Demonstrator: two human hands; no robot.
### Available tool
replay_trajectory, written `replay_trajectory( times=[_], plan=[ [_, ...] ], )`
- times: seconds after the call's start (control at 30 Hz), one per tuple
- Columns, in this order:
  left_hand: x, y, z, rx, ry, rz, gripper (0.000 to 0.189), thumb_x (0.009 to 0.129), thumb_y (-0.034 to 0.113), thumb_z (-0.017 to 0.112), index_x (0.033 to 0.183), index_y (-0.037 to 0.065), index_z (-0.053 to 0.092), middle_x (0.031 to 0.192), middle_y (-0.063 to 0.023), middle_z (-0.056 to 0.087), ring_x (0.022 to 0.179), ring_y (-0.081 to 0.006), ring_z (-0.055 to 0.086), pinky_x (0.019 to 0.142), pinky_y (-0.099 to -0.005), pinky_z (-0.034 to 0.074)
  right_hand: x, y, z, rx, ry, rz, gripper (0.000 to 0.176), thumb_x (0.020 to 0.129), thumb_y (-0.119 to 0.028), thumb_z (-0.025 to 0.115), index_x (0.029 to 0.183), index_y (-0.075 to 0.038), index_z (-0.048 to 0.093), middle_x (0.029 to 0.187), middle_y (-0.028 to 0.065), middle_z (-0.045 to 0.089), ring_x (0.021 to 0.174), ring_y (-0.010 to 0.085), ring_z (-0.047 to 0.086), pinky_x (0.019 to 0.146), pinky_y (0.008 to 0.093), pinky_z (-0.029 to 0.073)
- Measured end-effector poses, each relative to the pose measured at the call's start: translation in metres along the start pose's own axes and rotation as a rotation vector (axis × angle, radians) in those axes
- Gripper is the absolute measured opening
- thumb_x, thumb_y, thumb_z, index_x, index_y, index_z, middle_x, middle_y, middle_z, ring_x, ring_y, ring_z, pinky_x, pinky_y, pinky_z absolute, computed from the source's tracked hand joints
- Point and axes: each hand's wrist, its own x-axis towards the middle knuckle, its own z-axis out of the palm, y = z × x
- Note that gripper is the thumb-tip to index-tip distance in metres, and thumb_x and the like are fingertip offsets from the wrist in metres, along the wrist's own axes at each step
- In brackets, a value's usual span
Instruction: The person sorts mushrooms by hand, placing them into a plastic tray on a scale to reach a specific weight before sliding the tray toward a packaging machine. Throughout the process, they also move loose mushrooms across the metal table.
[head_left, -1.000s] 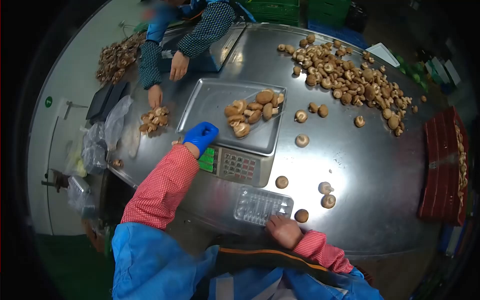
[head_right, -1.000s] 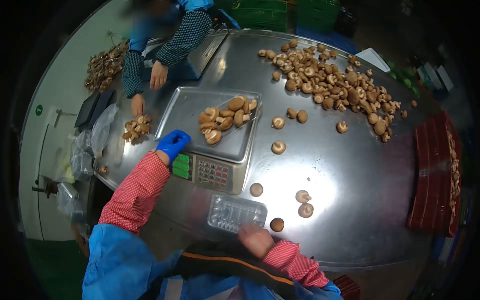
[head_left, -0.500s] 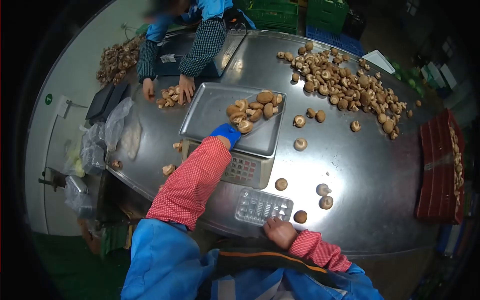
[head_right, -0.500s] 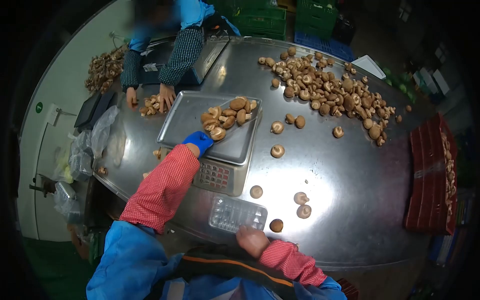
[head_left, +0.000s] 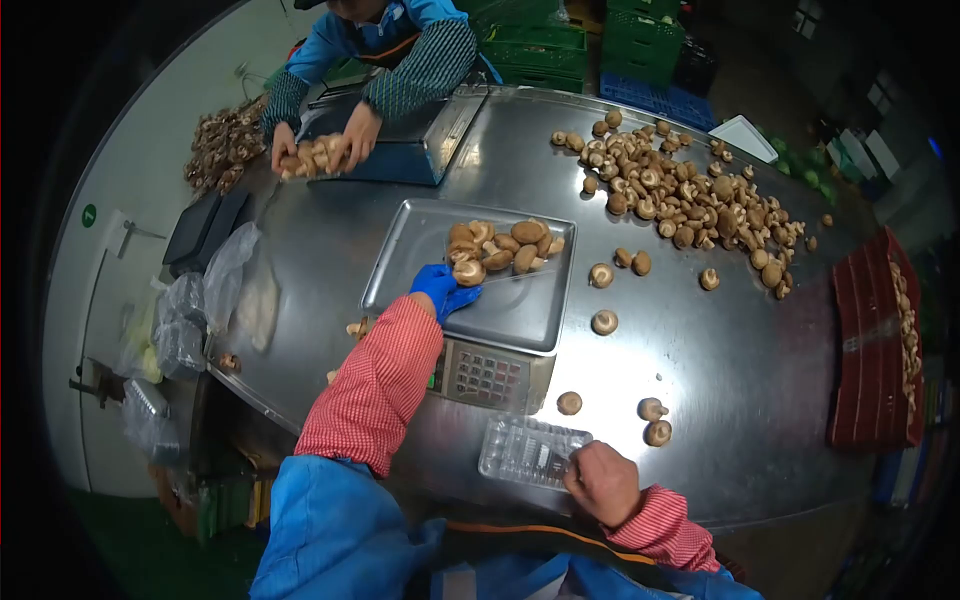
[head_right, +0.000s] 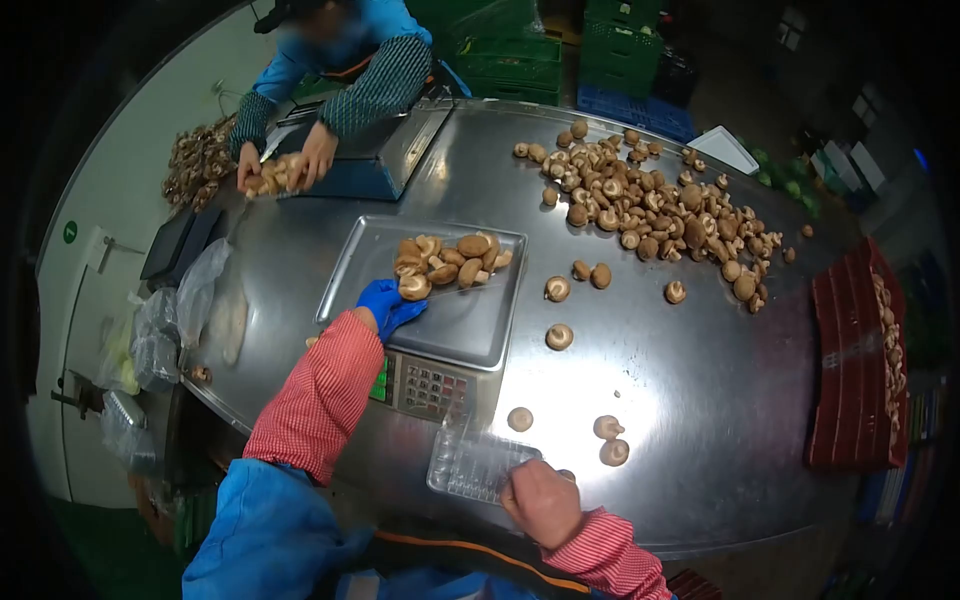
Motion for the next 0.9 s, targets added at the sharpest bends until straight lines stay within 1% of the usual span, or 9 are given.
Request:
replay_trajectory(
  times=[0.07,0.2,0.33,0.43,0.6,0.7,0.77,0.87,0.9],
  plan=[
    [0.011,-0.002,-0.015,0.126,-0.053,0.083,0.025,0.085,-0.007,0.054,0.111,-0.010,0.054,0.111,-0.0204,0.059,0.103,-0.0305,0.061,0.089,-0.0345,0.056,0.009,0.001,-0.008,0.018,0.082,0.047,0.017,0.067,-0.004,0.067,0.078,-0.005,0.054,0.070,0.0092,0.053,0.061,0.0253,0.057,0.053,0.0350,0.046],
    [0.005,0.037,-0.023,-0.252,-0.057,0.004,0.033,0.087,-0.008,0.049,0.120,-0.009,0.047,0.117,-0.0201,0.055,0.106,-0.0300,0.059,0.090,-0.0361,0.056,0.022,0.007,-0.015,0.009,0.157,0.126,0.016,0.067,0.000,0.065,0.078,-0.004,0.055,0.070,0.0097,0.054,0.059,0.0257,0.057,0.052,0.0342,0.046],
    [0.042,0.082,-0.040,-0.311,-0.043,0.177,0.033,0.087,-0.011,0.040,0.119,-0.009,0.047,0.116,-0.0210,0.055,0.106,-0.0328,0.059,0.091,-0.0374,0.056,0.030,0.014,-0.008,-0.010,0.202,0.184,0.015,0.067,0.001,0.065,0.077,-0.004,0.055,0.070,0.0095,0.054,0.059,0.0252,0.056,0.052,0.0340,0.044],
    [0.095,0.113,-0.066,-0.361,-0.043,0.266,0.032,0.086,-0.010,0.042,0.117,-0.013,0.047,0.113,-0.0206,0.057,0.102,-0.0335,0.060,0.092,-0.0376,0.055,0.035,0.015,-0.004,-0.027,0.218,0.206,0.015,0.067,0.002,0.064,0.077,-0.004,0.054,0.070,0.0095,0.053,0.059,0.0252,0.056,0.052,0.0340,0.044],
    [0.192,0.151,-0.099,-0.482,0.046,0.344,0.029,0.087,0.015,0.051,0.109,-0.003,0.055,0.103,-0.0198,0.060,0.095,-0.0335,0.062,0.085,-0.0422,0.054,0.038,0.008,0.000,-0.103,0.229,0.246,0.016,0.066,0.003,0.064,0.076,-0.004,0.054,0.069,0.0088,0.053,0.059,0.0239,0.056,0.053,0.0342,0.044],
    [0.228,0.156,-0.105,-0.678,0.140,0.273,0.032,0.088,0.030,0.057,0.105,0.003,0.060,0.096,-0.0193,0.063,0.091,-0.0335,0.063,0.080,-0.0450,0.054,0.037,0.011,0.004,-0.088,0.243,0.271,0.016,0.066,0.004,0.064,0.076,-0.004,0.054,0.069,0.0086,0.053,0.059,0.0239,0.056,0.053,0.0342,0.043],
    [0.225,0.151,-0.094,-0.746,0.224,0.191,0.036,0.088,0.040,0.061,0.101,0.007,0.064,0.092,-0.0190,0.064,0.089,-0.0335,0.063,0.077,-0.0469,0.053,0.037,0.015,0.005,-0.126,0.262,0.263,0.016,0.066,0.003,0.064,0.077,-0.004,0.054,0.069,0.0084,0.053,0.061,0.0238,0.056,0.055,0.0347,0.044],
    [0.198,0.123,-0.059,-0.614,0.177,0.080,0.043,0.089,0.046,0.058,0.097,0.004,0.062,0.087,-0.0166,0.066,0.084,-0.0325,0.065,0.075,-0.0472,0.054,0.038,0.022,0.000,-0.170,0.290,0.245,0.016,0.067,0.002,0.064,0.076,-0.005,0.054,0.069,0.0083,0.053,0.061,0.0240,0.056,0.054,0.0343,0.044],
    [0.181,0.110,-0.049,-0.558,-0.209,0.021,0.049,0.089,0.051,0.055,0.100,0.003,0.061,0.089,-0.0171,0.066,0.083,-0.0336,0.066,0.074,-0.0475,0.055,0.044,0.024,-0.006,-0.184,0.296,0.236,0.015,0.067,0.000,0.065,0.076,-0.004,0.054,0.069,0.0081,0.053,0.060,0.0238,0.056,0.053,0.0339,0.044]
  ],
)
